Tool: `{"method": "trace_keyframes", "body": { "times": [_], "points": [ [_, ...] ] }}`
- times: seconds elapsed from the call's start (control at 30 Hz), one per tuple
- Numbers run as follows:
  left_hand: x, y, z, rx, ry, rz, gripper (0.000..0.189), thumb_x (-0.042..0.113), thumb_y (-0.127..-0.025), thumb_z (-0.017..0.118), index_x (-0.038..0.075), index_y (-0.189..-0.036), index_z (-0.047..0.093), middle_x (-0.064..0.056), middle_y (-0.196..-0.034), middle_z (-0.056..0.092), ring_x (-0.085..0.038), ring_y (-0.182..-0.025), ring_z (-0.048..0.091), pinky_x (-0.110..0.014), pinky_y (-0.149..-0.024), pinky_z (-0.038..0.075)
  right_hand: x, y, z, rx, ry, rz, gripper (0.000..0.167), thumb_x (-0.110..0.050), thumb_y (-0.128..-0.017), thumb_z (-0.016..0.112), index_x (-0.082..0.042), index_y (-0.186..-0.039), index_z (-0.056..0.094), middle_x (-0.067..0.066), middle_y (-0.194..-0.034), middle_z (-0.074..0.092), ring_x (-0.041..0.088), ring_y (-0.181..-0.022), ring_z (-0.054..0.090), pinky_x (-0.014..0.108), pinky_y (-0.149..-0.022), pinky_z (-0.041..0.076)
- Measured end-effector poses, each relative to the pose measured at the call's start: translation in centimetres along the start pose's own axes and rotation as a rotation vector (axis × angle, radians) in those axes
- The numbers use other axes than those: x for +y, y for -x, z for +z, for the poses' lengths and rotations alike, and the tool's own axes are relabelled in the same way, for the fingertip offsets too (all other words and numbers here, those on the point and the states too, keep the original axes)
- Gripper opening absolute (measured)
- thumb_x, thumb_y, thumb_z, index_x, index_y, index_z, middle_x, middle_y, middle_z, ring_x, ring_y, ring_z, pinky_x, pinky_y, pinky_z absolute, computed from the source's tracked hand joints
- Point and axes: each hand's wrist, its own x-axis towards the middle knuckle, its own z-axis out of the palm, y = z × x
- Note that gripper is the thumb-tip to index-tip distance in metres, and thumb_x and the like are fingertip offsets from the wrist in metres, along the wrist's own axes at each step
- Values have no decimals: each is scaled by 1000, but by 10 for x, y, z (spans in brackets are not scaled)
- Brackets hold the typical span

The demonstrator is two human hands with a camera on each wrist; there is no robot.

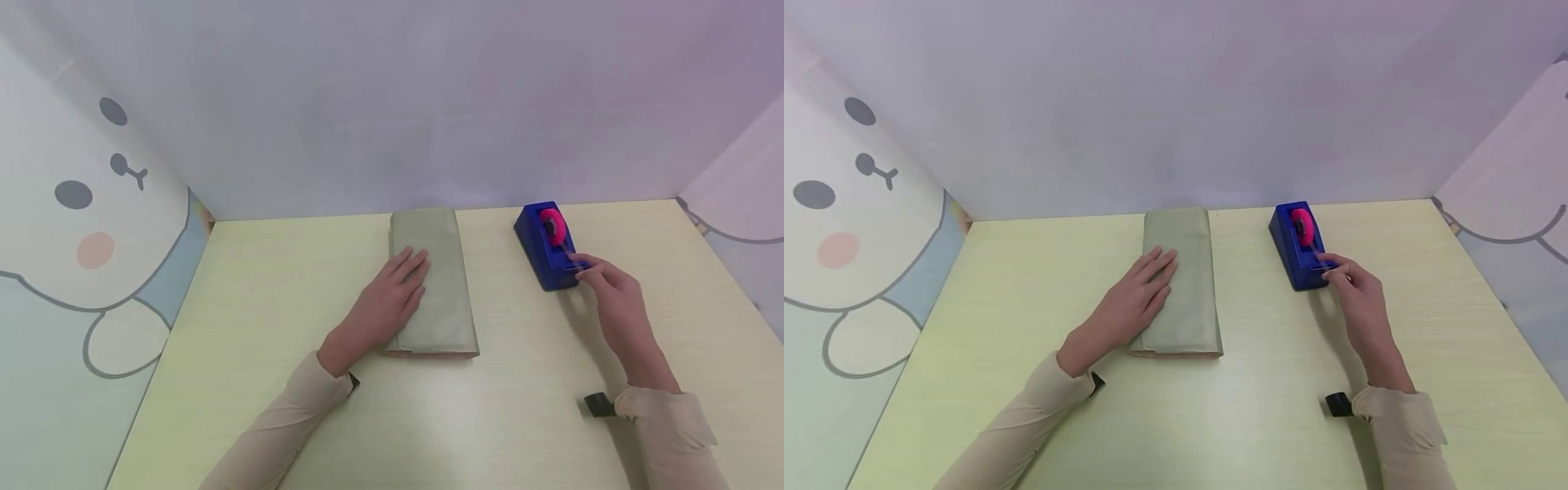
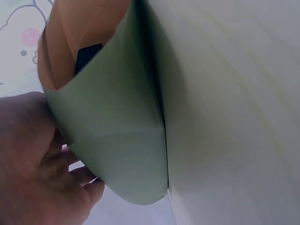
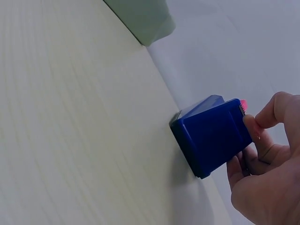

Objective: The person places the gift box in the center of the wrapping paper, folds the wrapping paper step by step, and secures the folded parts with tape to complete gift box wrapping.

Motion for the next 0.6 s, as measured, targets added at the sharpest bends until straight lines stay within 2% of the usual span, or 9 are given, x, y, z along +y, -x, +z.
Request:
{"method": "trace_keyframes", "body": {
  "times": [0.07,0.17,0.37,0.47,0.57,0.6],
  "points": [
    [0,0,0,-3,0,-1,48,22,-110,51,0,-153,50,-12,-165,44,-34,-158,33,-44,-128,30,1,0,-1,6,50,13,35,-26,-109,50,4,-101,65,-27,-138,58,4,-149,32,8,-114,26],
    [0,0,-1,-4,1,-2,48,22,-110,50,0,-153,50,-12,-165,44,-34,-158,33,-44,-128,30,3,1,-1,16,89,20,34,-28,-109,51,1,-103,67,-21,-141,55,11,-148,35,5,-105,31],
    [0,0,-1,-1,-4,0,47,22,-110,51,-1,-152,50,-13,-164,45,-35,-157,34,-43,-129,30,8,-1,-1,-6,194,63,40,-37,-109,48,-3,-111,69,7,-160,42,29,-151,31,24,-115,27],
    [0,0,-2,-10,-5,-1,48,23,-110,51,0,-152,50,-13,-165,44,-34,-158,33,-42,-129,29,7,-3,1,11,179,104,38,-37,-107,51,-6,-100,71,13,-163,39,30,-149,33,27,-113,28],
    [1,0,-2,-12,-4,-2,48,22,-110,51,0,-152,50,-13,-165,44,-34,-158,33,-42,-129,29,5,-5,4,32,166,124,36,-35,-106,53,-6,-91,69,18,-163,40,29,-146,36,23,-106,30],
    [1,0,-2,-10,-1,-1,48,22,-110,51,-1,-152,50,-13,-164,44,-34,-157,34,-42,-129,29,5,-5,5,39,174,117,34,-32,-105,54,-5,-90,67,21,-161,41,31,-141,40,21,-102,34]
  ]
}}
